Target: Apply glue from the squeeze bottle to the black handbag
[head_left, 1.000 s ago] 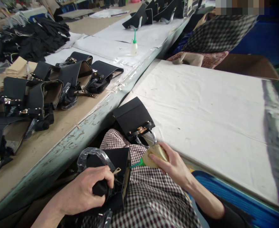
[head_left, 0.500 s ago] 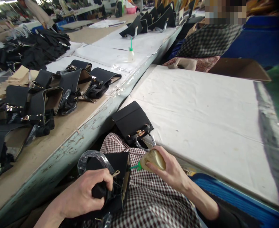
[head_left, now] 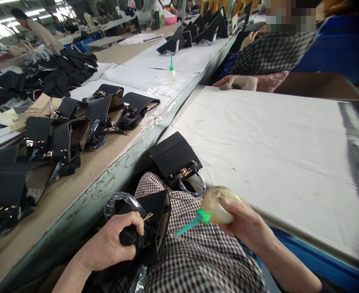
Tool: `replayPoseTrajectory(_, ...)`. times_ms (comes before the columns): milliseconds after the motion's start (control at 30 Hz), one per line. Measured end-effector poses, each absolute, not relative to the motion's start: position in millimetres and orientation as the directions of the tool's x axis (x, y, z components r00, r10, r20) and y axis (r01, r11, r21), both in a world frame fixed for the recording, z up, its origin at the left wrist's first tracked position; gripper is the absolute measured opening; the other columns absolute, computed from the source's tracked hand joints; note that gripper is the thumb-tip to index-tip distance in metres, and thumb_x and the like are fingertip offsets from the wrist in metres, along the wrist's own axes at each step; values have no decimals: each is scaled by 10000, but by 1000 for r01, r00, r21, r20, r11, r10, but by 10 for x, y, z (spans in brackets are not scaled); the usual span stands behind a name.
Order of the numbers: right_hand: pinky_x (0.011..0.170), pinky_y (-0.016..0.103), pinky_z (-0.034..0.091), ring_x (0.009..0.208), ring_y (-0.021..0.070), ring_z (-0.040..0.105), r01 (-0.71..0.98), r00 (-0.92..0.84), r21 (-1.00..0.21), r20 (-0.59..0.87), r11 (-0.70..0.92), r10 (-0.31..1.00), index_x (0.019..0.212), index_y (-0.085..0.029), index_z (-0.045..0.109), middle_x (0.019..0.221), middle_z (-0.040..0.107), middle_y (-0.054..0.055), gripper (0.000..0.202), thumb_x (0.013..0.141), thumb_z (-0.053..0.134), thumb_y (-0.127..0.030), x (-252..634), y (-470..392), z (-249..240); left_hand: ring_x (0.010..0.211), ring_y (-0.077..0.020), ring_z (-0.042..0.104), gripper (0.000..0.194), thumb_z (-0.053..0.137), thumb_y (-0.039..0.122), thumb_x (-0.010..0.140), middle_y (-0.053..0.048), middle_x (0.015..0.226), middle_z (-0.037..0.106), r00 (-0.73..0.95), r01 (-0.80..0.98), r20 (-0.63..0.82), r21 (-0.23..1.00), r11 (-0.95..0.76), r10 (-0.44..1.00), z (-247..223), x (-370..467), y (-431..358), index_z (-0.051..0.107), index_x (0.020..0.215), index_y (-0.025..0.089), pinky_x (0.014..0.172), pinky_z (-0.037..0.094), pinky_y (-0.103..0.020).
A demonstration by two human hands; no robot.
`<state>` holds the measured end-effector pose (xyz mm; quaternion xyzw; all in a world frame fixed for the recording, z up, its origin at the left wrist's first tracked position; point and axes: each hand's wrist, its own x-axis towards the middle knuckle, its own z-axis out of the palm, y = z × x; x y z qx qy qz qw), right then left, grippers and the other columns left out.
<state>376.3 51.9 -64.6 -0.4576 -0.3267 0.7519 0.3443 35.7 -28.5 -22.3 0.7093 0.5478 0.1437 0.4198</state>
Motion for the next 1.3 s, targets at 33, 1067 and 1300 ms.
replayPoseTrajectory(33,365,188,339,540,128,453,-219,-370,-803,-458,-555,809,1043,-185,649,770,624,37,434,801,717,-539,3743,485,-612,870,-170,605,293,538,58,645,45,815,587,356,649,-253,759,-43,900,-234,348,-300,535,880,233,850,466,-271)
replayPoseTrajectory(1067,653,390,579,855,324,645,-239,-173,-936,-223,-260,960,1139,-319,681,1031,679,99,537,664,852,-500,3739,353,-339,928,-205,612,278,576,83,616,7,876,642,268,647,-294,760,55,917,-241,370,-382,570,859,218,823,454,-275)
replayPoseTrajectory(1300,306,65,400,461,65,372,-872,-302,-230,-442,-432,845,1124,-150,656,875,576,76,409,953,485,-480,3744,496,-430,763,-146,534,206,604,198,785,41,853,524,-185,634,-108,746,203,977,-36,252,-289,480,943,243,726,454,-228)
